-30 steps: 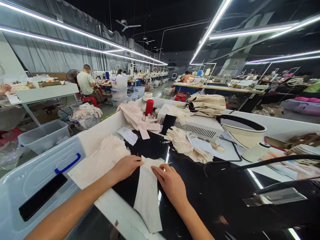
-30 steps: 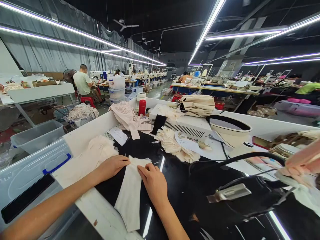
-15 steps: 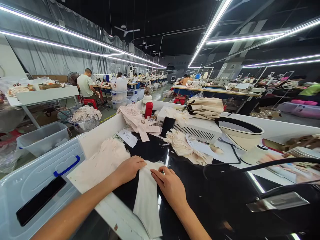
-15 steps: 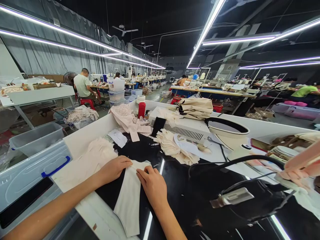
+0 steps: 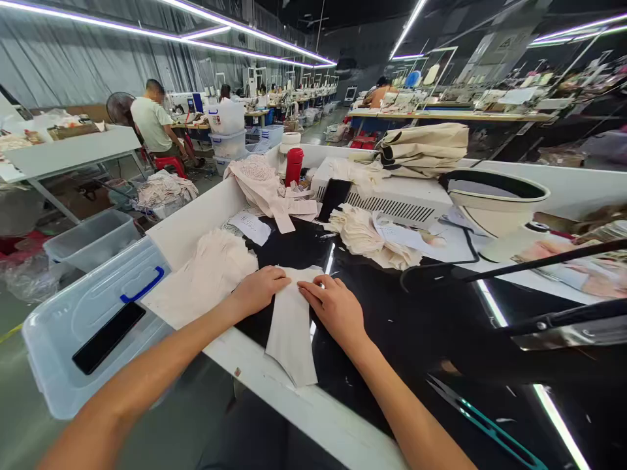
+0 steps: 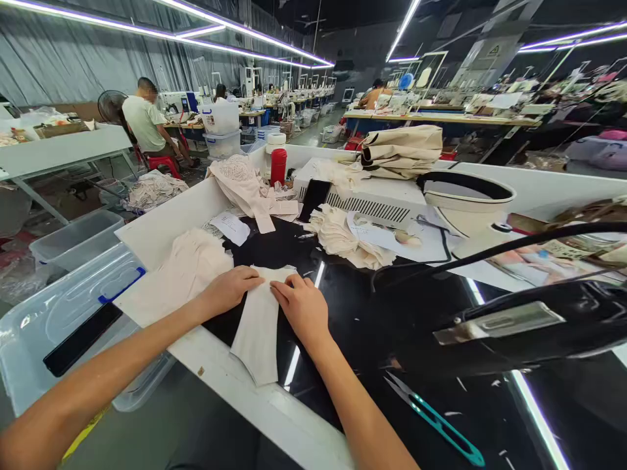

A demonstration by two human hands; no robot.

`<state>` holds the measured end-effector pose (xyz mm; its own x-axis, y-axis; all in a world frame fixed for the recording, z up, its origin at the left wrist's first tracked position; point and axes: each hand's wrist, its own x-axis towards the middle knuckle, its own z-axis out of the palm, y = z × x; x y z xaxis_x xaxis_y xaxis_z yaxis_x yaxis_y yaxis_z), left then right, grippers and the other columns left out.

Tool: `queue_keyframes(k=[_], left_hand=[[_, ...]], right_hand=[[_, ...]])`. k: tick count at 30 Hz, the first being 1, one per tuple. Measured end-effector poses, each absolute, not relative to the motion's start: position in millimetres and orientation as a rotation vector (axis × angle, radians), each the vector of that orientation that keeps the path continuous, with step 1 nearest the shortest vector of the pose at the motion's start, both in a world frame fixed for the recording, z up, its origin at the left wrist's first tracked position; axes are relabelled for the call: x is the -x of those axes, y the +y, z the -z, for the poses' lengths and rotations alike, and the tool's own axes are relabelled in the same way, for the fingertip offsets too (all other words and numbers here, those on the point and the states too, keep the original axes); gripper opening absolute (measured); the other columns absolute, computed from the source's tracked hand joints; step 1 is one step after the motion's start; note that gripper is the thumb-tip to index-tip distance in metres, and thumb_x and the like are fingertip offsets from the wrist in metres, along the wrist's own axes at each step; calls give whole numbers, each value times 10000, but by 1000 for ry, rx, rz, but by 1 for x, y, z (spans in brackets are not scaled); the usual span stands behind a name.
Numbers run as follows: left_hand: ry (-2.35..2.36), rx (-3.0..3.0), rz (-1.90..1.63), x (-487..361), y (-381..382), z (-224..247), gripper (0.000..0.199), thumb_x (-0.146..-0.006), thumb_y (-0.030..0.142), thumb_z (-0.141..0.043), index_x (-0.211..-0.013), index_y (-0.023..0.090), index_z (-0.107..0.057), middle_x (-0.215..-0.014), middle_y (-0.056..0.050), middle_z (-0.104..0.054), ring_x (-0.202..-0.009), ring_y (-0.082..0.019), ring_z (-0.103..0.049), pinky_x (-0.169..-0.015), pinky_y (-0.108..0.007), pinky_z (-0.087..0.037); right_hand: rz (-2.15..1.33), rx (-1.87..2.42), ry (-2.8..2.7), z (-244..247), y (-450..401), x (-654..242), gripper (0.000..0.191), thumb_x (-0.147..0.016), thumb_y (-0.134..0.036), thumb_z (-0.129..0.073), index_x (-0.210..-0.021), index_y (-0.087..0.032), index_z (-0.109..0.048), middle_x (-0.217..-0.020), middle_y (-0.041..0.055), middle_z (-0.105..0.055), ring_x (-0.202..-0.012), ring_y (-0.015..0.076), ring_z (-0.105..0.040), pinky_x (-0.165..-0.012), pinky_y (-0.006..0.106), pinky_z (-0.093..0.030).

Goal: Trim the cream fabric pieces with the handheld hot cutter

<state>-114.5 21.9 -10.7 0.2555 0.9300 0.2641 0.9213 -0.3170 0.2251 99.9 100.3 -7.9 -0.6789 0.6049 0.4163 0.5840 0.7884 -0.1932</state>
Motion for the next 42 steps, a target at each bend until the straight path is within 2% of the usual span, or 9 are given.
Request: queue_keyframes(k=[3,6,10,14,20,26,33,38,42], left_hand=[[1829,-2505,-538,113,21,12,400,-964,-2,-448,-1255,178,-655,-1178,-103,-672,-1162,-252,-604,-969,-392,-564],[1841,-2542,-535,112,20,13,386,-974,6,-461,-1264,181,-644,-1182,-96,-674,-1167,-239,-608,-977,-380,-565],[1855,-2574,-530,111,21,14,379,-967,-5,-475,-1260,171,-639,-1188,-94,-676,-1160,-235,-614,-981,-372,-564],[1859,-2595,-533,111,22,15,392,-961,-18,-469,-1256,179,-637,-1196,-88,-678,-1158,-223,-617,-995,-365,-555],[1875,-2601,-546,111,24,18,400,-962,-15,-466,-1261,184,-640,-1189,-86,-683,-1144,-227,-615,-968,-356,-563],[1874,-2602,-566,112,25,20,401,-958,-19,-470,-1247,194,-648,-1169,-75,-685,-1130,-221,-613,-949,-343,-566],[1856,-2617,-598,114,26,24,399,-949,-28,-488,-1241,187,-655,-1170,-80,-684,-1126,-218,-616,-972,-354,-561],[1863,-2625,-594,114,26,25,403,-951,-27,-481,-1257,174,-650,-1174,-83,-684,-1133,-224,-611,-969,-345,-561],[1878,-2616,-586,114,25,24,402,-956,-12,-476,-1263,186,-645,-1176,-83,-680,-1127,-227,-607,-953,-347,-562]], right_hand=[[-97,788,-2513,4,96,-102,351,-1063,-361,-482,-1183,-242,-790,-1075,114,-741,-893,247,-646,-802,365,-509],[-162,600,-2566,1,84,-105,348,-1070,-359,-474,-1215,-241,-767,-1176,99,-759,-1039,260,-686,-927,405,-527],[-248,384,-2655,3,63,-109,348,-1076,-355,-467,-1275,-233,-724,-1300,75,-752,-1222,259,-682,-1010,423,-535],[-296,264,-2716,8,46,-117,372,-1085,-356,-444,-1341,-225,-681,-1373,70,-714,-1283,265,-667,-1069,483,-524],[-303,149,-2755,5,21,-135,384,-1087,-380,-448,-1370,-222,-654,-1415,43,-683,-1288,230,-669,-1080,438,-540],[-117,37,-2750,5,2,-147,374,-1095,-372,-436,-1337,-197,-662,-1413,20,-686,-1246,209,-696,-1068,384,-555],[-121,-18,-2741,-4,-1,-148,322,-1074,-344,-506,-1320,-215,-669,-1388,-5,-703,-1241,180,-698,-1095,313,-537],[-77,109,-2758,-6,10,-152,377,-1101,-286,-400,-1387,-181,-621,-1426,55,-669,-1295,206,-666,-1078,379,-567],[-73,171,-2814,2,14,-146,418,-1081,-327,-458,-1441,-153,-579,-1478,90,-616,-1332,273,-636,-1053,461,-589]])
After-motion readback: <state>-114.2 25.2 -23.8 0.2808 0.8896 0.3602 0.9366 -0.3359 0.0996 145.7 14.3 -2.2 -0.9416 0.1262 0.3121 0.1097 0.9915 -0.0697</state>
